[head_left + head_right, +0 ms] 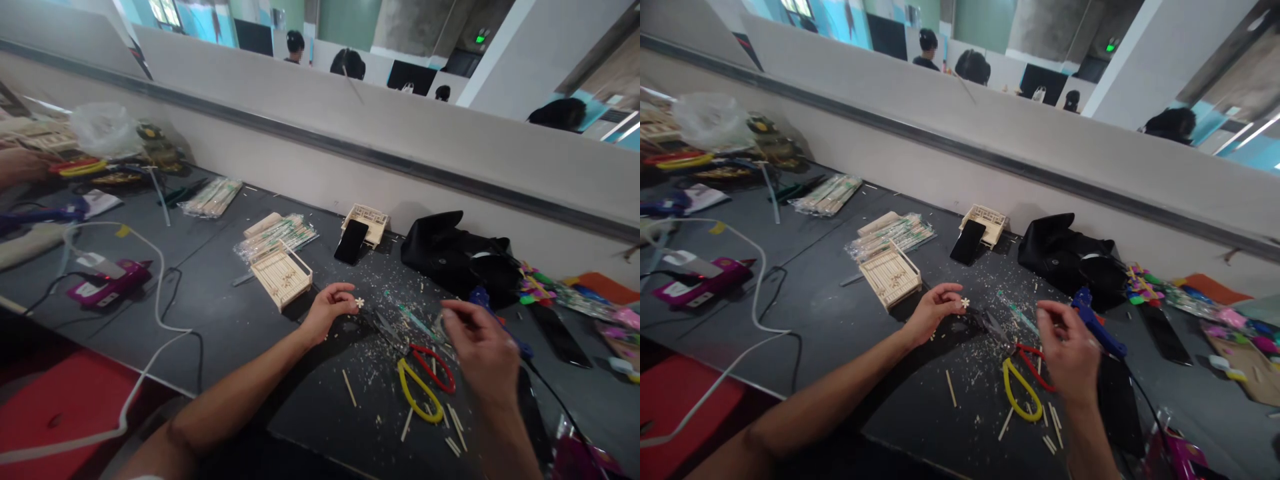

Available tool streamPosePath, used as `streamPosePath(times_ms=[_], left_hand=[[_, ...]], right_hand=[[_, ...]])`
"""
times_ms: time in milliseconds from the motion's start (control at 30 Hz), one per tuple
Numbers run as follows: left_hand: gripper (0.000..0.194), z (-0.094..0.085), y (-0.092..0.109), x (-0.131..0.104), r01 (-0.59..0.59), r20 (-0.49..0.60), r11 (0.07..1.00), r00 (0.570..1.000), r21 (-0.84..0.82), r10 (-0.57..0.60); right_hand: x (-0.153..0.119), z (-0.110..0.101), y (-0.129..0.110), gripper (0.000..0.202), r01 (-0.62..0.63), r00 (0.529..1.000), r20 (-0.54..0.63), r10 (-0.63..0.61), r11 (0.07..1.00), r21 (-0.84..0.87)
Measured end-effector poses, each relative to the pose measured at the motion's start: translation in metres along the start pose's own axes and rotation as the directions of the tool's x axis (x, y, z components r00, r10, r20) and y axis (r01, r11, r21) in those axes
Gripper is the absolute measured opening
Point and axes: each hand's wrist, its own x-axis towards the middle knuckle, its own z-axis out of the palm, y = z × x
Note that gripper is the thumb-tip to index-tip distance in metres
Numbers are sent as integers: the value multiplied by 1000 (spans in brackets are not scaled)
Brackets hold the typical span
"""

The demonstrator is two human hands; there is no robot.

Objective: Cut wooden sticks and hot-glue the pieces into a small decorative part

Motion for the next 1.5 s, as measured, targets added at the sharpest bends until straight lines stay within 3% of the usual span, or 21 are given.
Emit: streamPosePath(times_ms=[67,100,200,267,333,400,433,500,600,733,967,1133,1500], left_hand=[[43,0,0,0,-7,-6,1000,1000,4,7],[43,0,0,0,-11,-7,1000,1000,7,11],[42,0,0,0,-25,-11,1000,1000,6,25],[42,0,0,0,-29,-6,1000,1000,10,29],[42,1,1,-1,-32,3,999,999,24,32],[43,2,1,-3,-37,11,999,999,37,36],[43,3,1,-4,-41,13,998,999,40,40],[43,4,0,-6,-52,14,998,999,44,52],[42,4,-2,-8,-68,24,997,997,48,67],[41,3,-4,-8,-82,53,995,995,52,79],[42,2,-6,-8,-33,106,997,994,73,25],[34,1,-5,-8,22,140,987,989,160,-44],[35,0,-4,-6,30,121,979,991,200,-55]], right_hand=[[4,-24,19,26,101,982,-135,-136,967,-235],[6,-33,32,33,162,964,-142,-227,917,-365],[13,-50,65,52,281,927,-49,-371,778,-561],[12,-53,74,52,298,916,-43,-400,746,-595],[5,-46,68,41,266,914,-117,-388,793,-549],[-7,-28,52,28,203,924,-226,-308,897,-393],[-13,-16,42,25,177,951,-199,-235,945,-274],[-25,13,23,27,109,994,-17,-110,994,-29],[-35,56,2,33,-68,966,259,11,975,213],[-36,88,-10,34,-202,931,357,72,918,342],[-34,94,-8,29,-322,896,423,133,850,417],[-35,93,-8,26,-309,895,432,112,854,418],[-30,87,-5,27,-275,913,394,106,874,401]])
